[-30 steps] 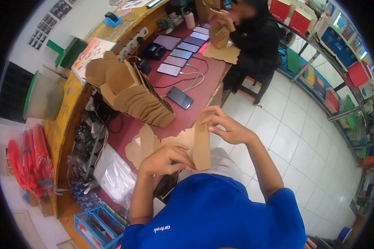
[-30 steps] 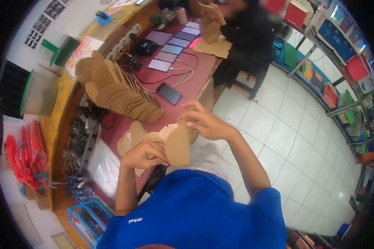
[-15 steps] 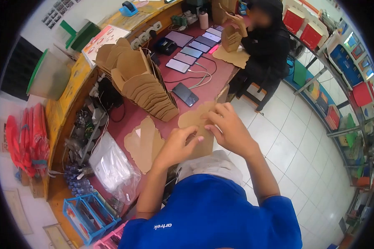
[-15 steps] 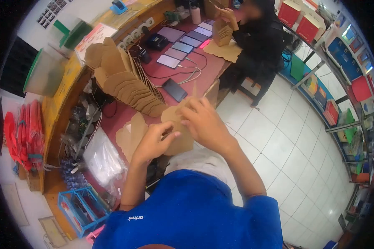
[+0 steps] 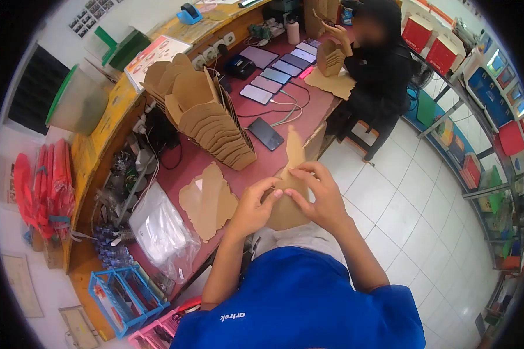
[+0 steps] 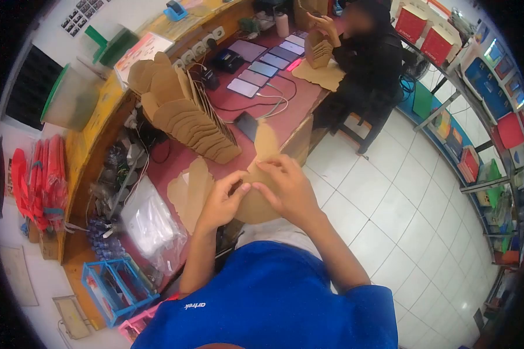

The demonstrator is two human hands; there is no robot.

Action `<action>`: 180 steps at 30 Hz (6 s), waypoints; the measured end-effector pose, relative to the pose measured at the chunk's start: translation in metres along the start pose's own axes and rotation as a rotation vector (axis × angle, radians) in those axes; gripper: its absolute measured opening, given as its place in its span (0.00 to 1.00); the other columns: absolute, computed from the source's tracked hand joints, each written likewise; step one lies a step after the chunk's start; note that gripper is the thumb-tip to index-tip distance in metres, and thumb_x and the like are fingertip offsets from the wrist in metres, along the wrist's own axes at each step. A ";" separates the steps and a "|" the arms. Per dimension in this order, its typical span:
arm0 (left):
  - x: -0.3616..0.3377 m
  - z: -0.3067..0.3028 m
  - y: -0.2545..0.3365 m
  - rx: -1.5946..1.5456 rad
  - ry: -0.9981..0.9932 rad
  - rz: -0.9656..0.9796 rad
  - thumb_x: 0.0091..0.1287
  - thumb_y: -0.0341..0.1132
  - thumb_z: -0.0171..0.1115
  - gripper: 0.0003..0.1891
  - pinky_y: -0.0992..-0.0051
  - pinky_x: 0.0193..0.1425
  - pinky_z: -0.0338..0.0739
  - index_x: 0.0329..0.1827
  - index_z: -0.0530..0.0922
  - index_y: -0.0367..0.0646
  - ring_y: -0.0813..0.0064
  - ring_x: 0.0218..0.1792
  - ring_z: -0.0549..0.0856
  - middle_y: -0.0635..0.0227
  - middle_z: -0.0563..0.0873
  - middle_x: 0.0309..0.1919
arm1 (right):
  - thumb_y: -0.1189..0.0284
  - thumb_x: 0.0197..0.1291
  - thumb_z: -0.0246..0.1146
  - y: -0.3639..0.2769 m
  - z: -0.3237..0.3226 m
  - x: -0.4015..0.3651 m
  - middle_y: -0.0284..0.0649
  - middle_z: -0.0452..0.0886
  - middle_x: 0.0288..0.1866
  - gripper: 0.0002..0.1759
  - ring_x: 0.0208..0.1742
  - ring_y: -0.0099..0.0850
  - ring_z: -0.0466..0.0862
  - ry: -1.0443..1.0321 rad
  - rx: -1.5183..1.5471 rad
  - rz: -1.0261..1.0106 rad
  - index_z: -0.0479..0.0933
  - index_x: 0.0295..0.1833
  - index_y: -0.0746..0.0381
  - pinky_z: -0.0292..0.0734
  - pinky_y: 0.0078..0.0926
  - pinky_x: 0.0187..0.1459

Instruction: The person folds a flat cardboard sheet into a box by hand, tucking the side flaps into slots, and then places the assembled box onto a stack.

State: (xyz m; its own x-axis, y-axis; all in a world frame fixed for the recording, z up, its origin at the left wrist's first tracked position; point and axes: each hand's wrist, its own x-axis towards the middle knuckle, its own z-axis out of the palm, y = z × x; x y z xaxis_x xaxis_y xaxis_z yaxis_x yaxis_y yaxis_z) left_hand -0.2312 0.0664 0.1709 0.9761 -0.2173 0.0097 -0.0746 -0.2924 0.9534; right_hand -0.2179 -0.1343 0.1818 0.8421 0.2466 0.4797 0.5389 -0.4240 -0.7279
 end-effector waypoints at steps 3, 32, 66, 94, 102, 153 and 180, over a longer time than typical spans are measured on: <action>-0.001 0.005 0.003 0.028 0.044 0.096 0.72 0.28 0.61 0.10 0.67 0.46 0.78 0.52 0.81 0.32 0.61 0.38 0.86 0.53 0.87 0.38 | 0.73 0.58 0.74 0.002 0.002 -0.001 0.44 0.82 0.52 0.19 0.55 0.44 0.81 -0.030 -0.059 -0.078 0.82 0.55 0.64 0.78 0.38 0.56; -0.003 0.009 0.034 0.418 0.335 0.203 0.64 0.29 0.71 0.10 0.61 0.51 0.79 0.47 0.83 0.39 0.55 0.43 0.87 0.58 0.89 0.36 | 0.79 0.60 0.70 0.013 0.033 -0.016 0.45 0.81 0.36 0.04 0.39 0.46 0.80 0.161 0.141 0.051 0.82 0.39 0.65 0.75 0.39 0.42; -0.024 -0.028 -0.008 -0.862 0.054 -0.330 0.83 0.45 0.55 0.24 0.70 0.66 0.77 0.72 0.73 0.38 0.71 0.63 0.82 0.64 0.83 0.64 | 0.82 0.45 0.74 -0.025 0.000 -0.017 0.29 0.84 0.34 0.16 0.44 0.35 0.77 0.056 -0.014 -0.422 0.88 0.40 0.54 0.69 0.36 0.52; -0.039 -0.002 0.041 -0.200 0.229 0.104 0.79 0.35 0.62 0.15 0.72 0.58 0.78 0.61 0.82 0.35 0.75 0.52 0.85 0.63 0.88 0.53 | 0.77 0.57 0.71 -0.042 0.009 -0.005 0.47 0.74 0.51 0.05 0.52 0.43 0.79 0.180 0.248 0.099 0.83 0.38 0.66 0.75 0.37 0.57; -0.031 -0.001 0.049 0.004 0.251 0.279 0.77 0.33 0.63 0.12 0.72 0.46 0.78 0.55 0.84 0.34 0.77 0.40 0.84 0.64 0.90 0.40 | 0.78 0.58 0.71 -0.040 0.009 -0.002 0.47 0.74 0.50 0.05 0.52 0.43 0.79 0.223 0.278 0.116 0.82 0.39 0.66 0.75 0.36 0.56; -0.033 -0.024 -0.006 -0.397 -0.118 0.119 0.65 0.26 0.74 0.13 0.71 0.51 0.81 0.52 0.86 0.37 0.74 0.47 0.87 0.62 0.91 0.48 | 0.71 0.59 0.74 -0.013 -0.016 0.001 0.37 0.77 0.51 0.23 0.50 0.29 0.77 -0.095 0.396 -0.005 0.79 0.60 0.62 0.72 0.27 0.50; -0.028 -0.021 0.024 0.144 0.111 0.044 0.69 0.30 0.69 0.09 0.75 0.43 0.80 0.48 0.84 0.35 0.76 0.38 0.86 0.62 0.89 0.37 | 0.73 0.62 0.70 -0.021 -0.002 0.031 0.50 0.74 0.64 0.17 0.66 0.51 0.75 -0.184 0.075 -0.084 0.79 0.56 0.63 0.72 0.43 0.66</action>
State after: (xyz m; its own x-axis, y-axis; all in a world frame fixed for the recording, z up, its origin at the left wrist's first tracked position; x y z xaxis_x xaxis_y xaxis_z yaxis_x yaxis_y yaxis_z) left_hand -0.2561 0.0850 0.1998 0.9872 -0.1313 0.0909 -0.1382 -0.4172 0.8982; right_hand -0.2031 -0.1192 0.2129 0.7808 0.4358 0.4476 0.6016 -0.3313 -0.7268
